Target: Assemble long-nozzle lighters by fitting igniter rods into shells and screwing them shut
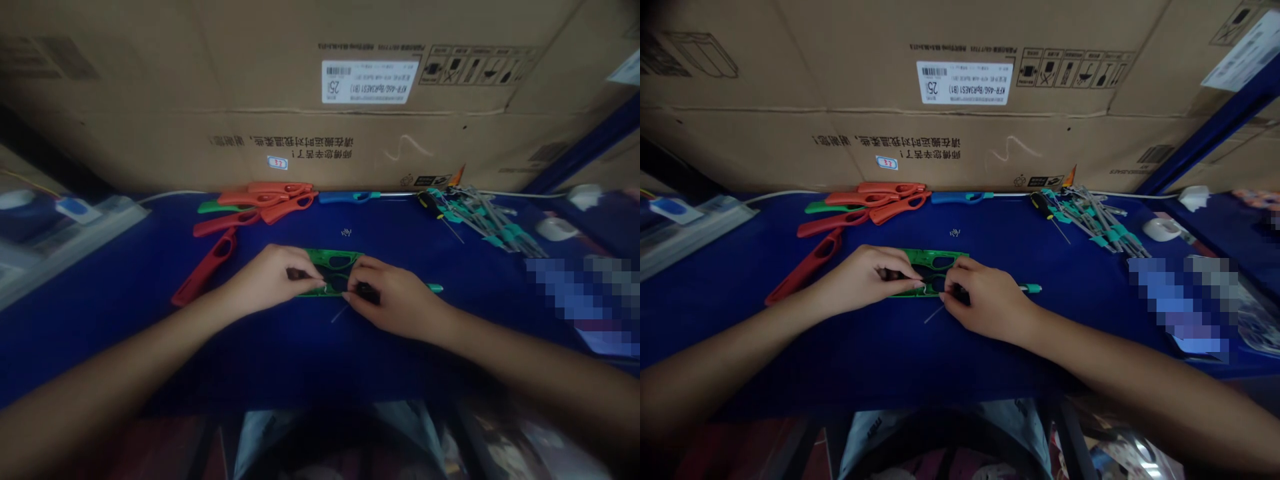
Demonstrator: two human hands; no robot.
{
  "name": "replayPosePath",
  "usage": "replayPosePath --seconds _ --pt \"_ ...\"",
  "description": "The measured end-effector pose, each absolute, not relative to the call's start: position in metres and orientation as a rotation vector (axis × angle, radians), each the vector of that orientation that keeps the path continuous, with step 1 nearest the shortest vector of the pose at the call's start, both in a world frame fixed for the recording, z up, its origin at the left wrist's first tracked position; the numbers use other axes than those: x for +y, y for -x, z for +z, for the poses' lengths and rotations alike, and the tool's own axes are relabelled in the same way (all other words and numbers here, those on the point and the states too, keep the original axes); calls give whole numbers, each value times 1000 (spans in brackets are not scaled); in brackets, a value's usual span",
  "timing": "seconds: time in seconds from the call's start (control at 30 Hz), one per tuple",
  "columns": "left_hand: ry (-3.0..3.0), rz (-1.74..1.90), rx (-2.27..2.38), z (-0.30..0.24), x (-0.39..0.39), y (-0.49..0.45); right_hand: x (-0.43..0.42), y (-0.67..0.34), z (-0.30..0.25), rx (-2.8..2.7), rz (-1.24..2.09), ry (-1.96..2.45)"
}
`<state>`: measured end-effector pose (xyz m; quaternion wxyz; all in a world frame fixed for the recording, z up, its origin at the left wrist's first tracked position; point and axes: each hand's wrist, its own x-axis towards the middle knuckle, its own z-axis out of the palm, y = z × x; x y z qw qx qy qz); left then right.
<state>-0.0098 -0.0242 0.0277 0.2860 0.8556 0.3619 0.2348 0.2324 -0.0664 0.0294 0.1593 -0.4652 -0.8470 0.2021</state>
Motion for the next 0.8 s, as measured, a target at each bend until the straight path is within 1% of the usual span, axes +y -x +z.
replayPosePath --seconds 0.1,0.23,0.37,0.57,0.8 --pt "-2462 571 889 33 -26 13 -67 -233 29 -2422 572 1326" --pt "-2799 383 936 40 -32 15 -67 -233 30 -2418 576 1322" --pt "-2998 289 949 42 -36 13 -67 -232 30 -2421 576 1330" --pt "-3071 131 1002 48 -45 11 -66 -232 31 -2433 564 1334" --pt "-3035 144 966 50 -45 14 -66 -232 30 -2435 550 1325"
